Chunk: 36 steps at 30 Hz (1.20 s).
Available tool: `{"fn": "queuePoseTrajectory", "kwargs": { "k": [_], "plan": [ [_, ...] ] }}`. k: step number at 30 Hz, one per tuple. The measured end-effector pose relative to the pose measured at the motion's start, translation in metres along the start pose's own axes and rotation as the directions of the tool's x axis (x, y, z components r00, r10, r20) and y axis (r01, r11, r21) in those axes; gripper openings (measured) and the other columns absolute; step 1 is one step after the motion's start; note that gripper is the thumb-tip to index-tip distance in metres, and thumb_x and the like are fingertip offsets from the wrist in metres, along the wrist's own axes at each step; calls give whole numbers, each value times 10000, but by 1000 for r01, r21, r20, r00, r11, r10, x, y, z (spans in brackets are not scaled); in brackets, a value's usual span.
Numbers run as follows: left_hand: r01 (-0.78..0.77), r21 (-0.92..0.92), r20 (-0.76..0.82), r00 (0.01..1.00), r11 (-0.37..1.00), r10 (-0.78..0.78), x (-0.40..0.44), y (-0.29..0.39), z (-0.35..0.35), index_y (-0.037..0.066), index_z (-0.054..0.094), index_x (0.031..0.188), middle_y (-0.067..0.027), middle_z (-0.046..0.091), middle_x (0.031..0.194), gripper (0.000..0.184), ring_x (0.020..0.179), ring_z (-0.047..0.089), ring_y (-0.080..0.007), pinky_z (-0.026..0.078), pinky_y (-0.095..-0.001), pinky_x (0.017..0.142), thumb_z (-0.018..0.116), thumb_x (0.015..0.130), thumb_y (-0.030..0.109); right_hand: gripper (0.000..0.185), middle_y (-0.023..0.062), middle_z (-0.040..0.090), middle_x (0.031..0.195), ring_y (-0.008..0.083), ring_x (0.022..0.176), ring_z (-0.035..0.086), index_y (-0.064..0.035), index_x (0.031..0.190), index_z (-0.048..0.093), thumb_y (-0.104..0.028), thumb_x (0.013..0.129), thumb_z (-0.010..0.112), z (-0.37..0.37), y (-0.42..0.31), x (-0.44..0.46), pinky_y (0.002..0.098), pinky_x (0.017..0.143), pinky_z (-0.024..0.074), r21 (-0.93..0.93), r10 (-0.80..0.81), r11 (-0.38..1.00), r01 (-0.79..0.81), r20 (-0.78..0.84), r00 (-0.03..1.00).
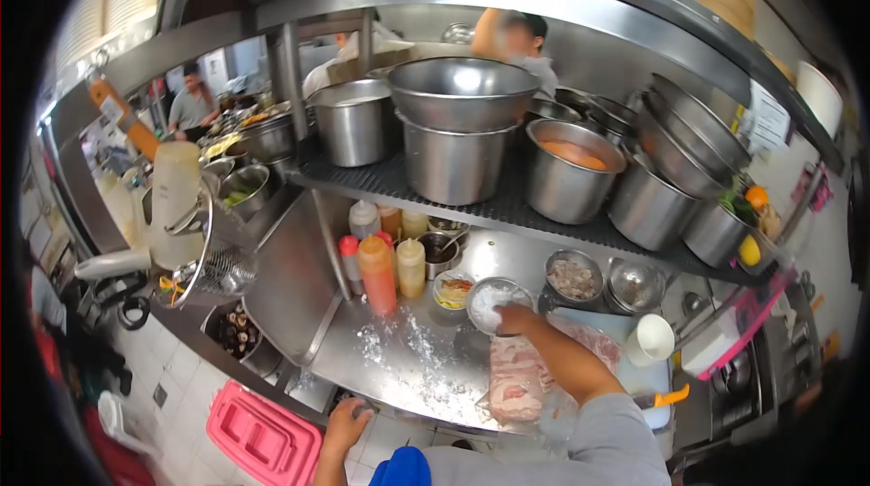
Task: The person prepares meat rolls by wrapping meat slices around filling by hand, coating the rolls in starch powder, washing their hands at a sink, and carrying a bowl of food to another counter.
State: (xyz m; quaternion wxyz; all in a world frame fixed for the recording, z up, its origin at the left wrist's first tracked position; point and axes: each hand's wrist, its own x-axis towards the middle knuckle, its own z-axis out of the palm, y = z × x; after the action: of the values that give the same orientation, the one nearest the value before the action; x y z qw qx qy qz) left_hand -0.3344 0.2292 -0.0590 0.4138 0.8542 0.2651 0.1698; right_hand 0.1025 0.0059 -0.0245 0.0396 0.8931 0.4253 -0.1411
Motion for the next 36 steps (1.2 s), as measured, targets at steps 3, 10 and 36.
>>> {"fn": "queuePoseTrajectory", "kwargs": {
  "k": [3, 10, 36],
  "plan": [
    [-68, -5, 82, 994, 998, 68, 1, 2, 1, -12, 649, 1007, -184, 640, 1007, 327, 937, 621, -324, 492, -377, 846, 725, 769, 199, 500, 208, 600, 1174, 367, 1081, 589, -141, 1248, 545, -274, 772, 629, 26, 0, 14, 475, 909, 471, -38, 77, 996, -79, -46, 996],
    [-38, -15, 52, 998, 999, 39, -20, -30, -14, -16, 646, 1009, -178, 637, 1001, 321, 888, 638, -295, 510, -362, 808, 723, 768, 181, 527, 160, 651, 1074, 310, 1019, 623, -91, 1174, 594, -286, 709, 748, 22, 12, 31, 415, 879, 493, 995, 492, 100, 25, -71, 868],
    [-118, -47, 254, 959, 992, 126, -51, -59, -69, -34, 617, 1080, -199, 611, 1106, 384, 1047, 582, -339, 457, -377, 911, 691, 816, 236, 456, 181, 518, 1304, 288, 1183, 544, 24, 1357, 384, -196, 972, 489, -316, -256, -137, 388, 996, 477, 804, -272, -312, 507, -587, 763]
  ]
}}
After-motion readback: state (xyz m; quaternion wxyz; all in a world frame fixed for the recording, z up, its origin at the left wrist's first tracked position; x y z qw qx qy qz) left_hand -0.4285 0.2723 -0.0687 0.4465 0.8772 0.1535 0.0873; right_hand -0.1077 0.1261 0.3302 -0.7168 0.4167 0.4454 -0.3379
